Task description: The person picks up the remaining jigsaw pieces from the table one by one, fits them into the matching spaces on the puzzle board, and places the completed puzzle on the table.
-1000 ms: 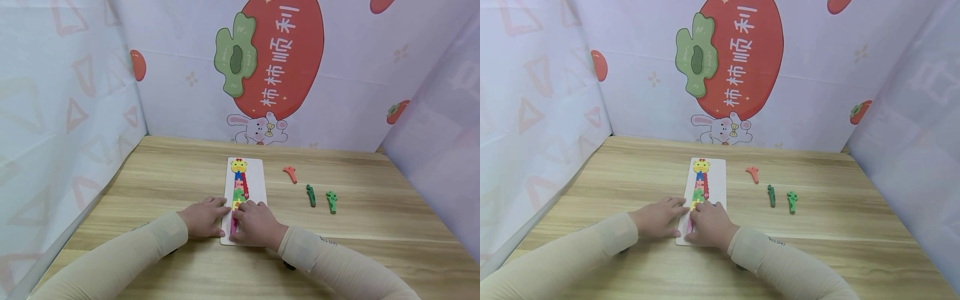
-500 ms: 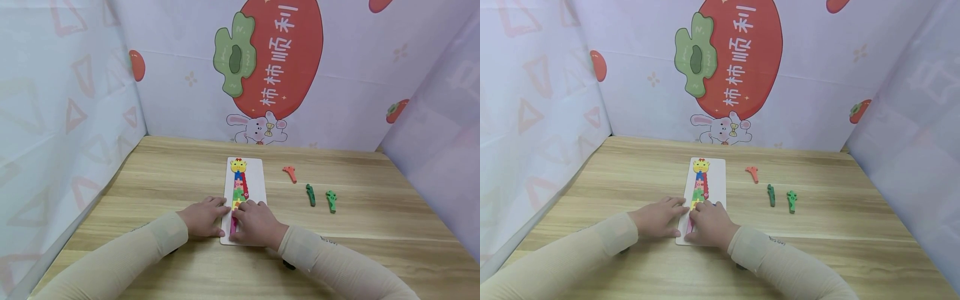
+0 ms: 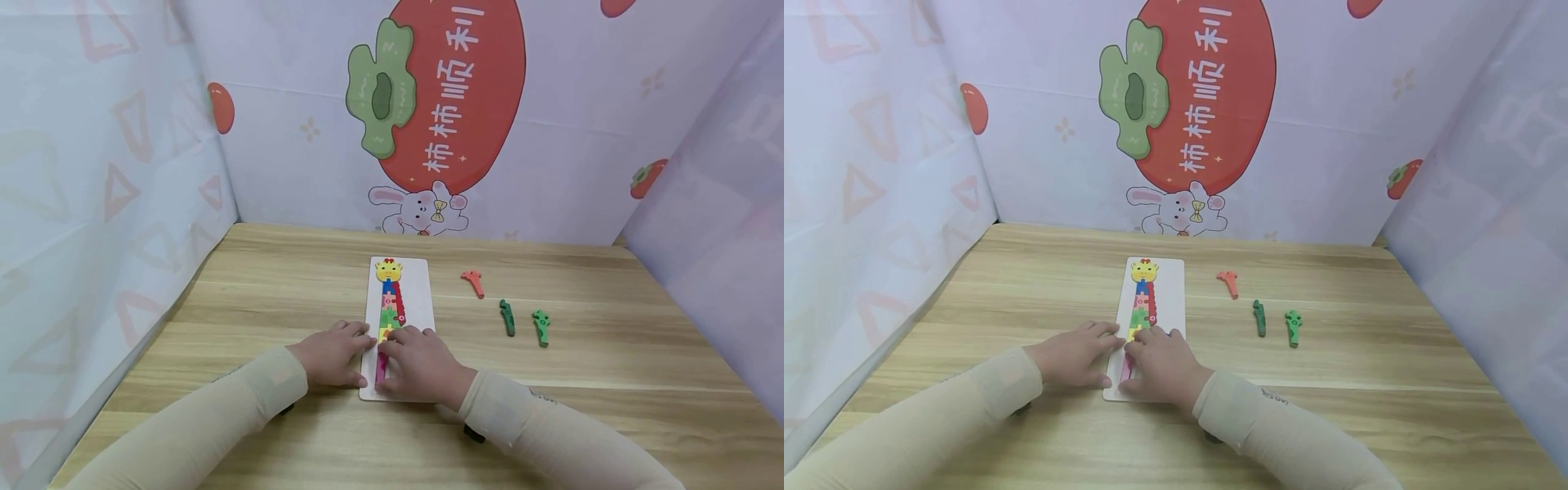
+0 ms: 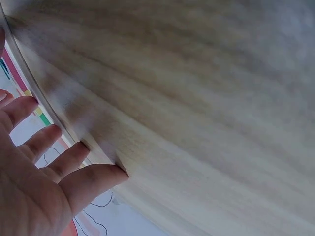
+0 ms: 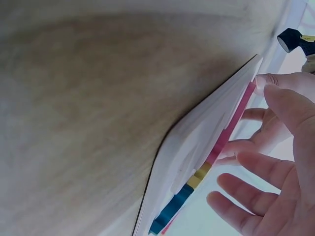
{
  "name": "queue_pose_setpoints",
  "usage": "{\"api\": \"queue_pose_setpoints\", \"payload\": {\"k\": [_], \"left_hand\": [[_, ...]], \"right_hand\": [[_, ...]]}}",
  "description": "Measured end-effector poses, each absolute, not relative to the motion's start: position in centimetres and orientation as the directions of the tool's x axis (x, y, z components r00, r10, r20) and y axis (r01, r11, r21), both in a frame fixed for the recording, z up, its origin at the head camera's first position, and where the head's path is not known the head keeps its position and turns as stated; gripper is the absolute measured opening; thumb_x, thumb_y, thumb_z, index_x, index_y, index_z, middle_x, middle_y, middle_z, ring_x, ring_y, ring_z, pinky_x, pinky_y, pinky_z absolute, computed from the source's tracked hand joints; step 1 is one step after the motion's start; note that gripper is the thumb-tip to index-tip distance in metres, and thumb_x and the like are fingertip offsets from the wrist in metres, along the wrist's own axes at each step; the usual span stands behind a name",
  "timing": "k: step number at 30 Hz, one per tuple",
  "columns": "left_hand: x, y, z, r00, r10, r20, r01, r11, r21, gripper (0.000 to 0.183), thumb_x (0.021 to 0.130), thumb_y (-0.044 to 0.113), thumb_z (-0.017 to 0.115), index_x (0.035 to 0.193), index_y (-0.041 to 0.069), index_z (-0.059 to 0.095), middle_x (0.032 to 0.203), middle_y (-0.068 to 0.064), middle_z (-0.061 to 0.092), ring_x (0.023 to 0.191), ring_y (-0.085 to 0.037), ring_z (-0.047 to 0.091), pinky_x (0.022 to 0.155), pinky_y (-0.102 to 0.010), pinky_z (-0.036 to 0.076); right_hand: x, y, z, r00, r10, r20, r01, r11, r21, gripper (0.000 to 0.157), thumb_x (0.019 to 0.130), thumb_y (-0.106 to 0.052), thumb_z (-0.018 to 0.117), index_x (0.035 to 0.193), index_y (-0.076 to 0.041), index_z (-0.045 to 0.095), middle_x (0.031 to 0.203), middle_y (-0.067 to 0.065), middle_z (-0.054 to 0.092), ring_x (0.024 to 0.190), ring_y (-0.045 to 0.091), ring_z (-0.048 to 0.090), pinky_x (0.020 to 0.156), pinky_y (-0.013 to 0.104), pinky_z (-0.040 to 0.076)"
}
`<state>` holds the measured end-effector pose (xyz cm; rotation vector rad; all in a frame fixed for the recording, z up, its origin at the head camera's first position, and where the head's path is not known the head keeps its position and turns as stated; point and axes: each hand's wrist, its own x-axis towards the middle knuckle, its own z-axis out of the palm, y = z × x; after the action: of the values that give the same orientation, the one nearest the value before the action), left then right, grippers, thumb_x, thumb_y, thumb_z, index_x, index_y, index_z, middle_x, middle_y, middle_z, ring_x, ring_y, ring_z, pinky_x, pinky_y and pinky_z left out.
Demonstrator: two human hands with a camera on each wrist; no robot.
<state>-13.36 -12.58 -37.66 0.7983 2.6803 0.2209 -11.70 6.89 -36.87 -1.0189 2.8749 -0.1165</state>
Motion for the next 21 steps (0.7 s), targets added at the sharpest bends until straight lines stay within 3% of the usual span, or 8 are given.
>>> {"api": "queue_pose_setpoints", "payload": {"k": [12, 21], "left_hand": [[-13.4, -12.5, -37.5, -0.789, 0.546, -0.282, 0.493, 0.837, 0.240, 0.070, 0.069, 0.056, 0.066, 0.130, 0.027, 0.047, 0.139, -0.002, 0.034, 0.124, -0.024, 0.033, 0.087, -0.039, 0.046], [-13.4, -12.4, -37.4, -0.787, 0.551, -0.279, 0.499, 0.833, 0.239, 0.069, 0.070, 0.055, 0.066, 0.130, 0.027, 0.047, 0.139, -0.002, 0.034, 0.123, -0.024, 0.033, 0.088, -0.039, 0.046]], "right_hand": [[-11.8, 7.7, -36.3, -0.791, -0.611, 0.008, -0.608, 0.785, -0.121, 0.061, 0.071, -0.055, 0.066, 0.123, -0.026, 0.054, 0.128, -0.001, 0.048, 0.121, 0.020, 0.039, 0.093, 0.056, 0.035], [-12.0, 8.3, -36.1, -0.783, -0.620, 0.043, -0.621, 0.777, -0.103, 0.063, 0.074, -0.057, 0.063, 0.127, -0.025, 0.051, 0.130, 0.000, 0.045, 0.123, 0.020, 0.037, 0.094, 0.058, 0.032]]}}
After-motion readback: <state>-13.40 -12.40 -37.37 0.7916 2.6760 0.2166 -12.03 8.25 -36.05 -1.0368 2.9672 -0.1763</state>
